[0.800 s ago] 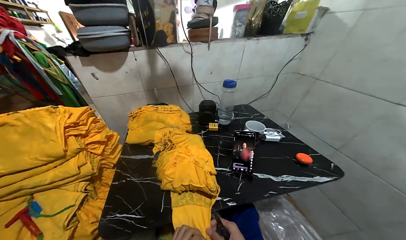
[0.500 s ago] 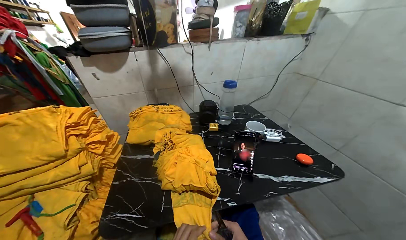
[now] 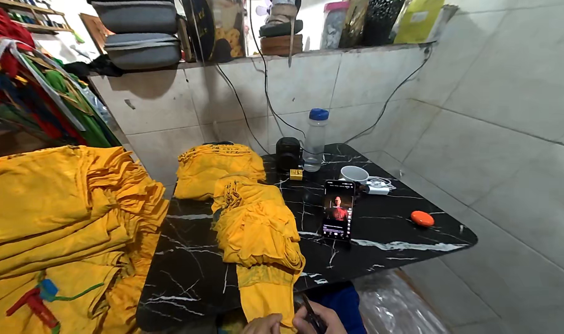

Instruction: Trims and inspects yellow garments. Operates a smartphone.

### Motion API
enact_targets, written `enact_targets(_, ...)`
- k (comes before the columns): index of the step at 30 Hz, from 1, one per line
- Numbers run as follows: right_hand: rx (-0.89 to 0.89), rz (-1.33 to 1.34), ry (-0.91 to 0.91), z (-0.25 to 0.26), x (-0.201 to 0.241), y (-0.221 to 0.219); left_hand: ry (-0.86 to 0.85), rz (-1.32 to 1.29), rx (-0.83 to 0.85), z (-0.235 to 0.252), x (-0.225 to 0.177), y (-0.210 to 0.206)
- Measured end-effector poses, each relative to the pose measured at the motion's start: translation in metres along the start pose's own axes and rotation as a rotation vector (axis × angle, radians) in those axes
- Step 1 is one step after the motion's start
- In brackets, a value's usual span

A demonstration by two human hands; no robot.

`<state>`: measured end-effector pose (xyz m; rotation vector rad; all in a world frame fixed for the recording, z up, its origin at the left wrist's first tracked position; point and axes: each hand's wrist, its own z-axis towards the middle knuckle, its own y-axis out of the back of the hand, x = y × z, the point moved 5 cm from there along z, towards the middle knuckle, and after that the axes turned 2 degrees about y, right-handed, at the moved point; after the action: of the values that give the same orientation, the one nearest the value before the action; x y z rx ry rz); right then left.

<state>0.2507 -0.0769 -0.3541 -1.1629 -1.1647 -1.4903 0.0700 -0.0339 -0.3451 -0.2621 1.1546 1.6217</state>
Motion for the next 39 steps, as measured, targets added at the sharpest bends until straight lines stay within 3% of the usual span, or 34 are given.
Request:
enact_targets(7,0.006,-0.205,0.048,-0.003,0.006,-0.01,0.268,-0.36,0.008,0.009,-0.007,-0.004)
enact_targets(11,-0.008,-0.29,0.034,-0.005,0.012,-0.012,0.25,-0.454,-0.119,0.008,-0.012,-0.006)
enact_targets(14,-0.06,-0.258,-0.011,-0.006,0.015,-0.008,0.25,-0.582,-0.148,0.008,-0.013,-0.009)
enact_targets(19,-0.026,-0.202,-0.04,-0.007,0.01,-0.006,0.213,-0.656,-0.051,0.007,-0.004,-0.02)
enact_targets(24,0.057,0.059,-0.07,-0.007,0.01,-0.002,0.265,-0.708,-0.091,0.008,0.0,-0.019)
enact_targets(29,-0.022,-0.171,-0.045,-0.004,0.012,0.0,0.289,-0.694,-0.086,0.01,-0.006,-0.018)
enact_targets(39,0.092,0.196,-0.151,-0.004,0.003,-0.002,0.398,-0.764,-0.081,0.01,-0.009,-0.022)
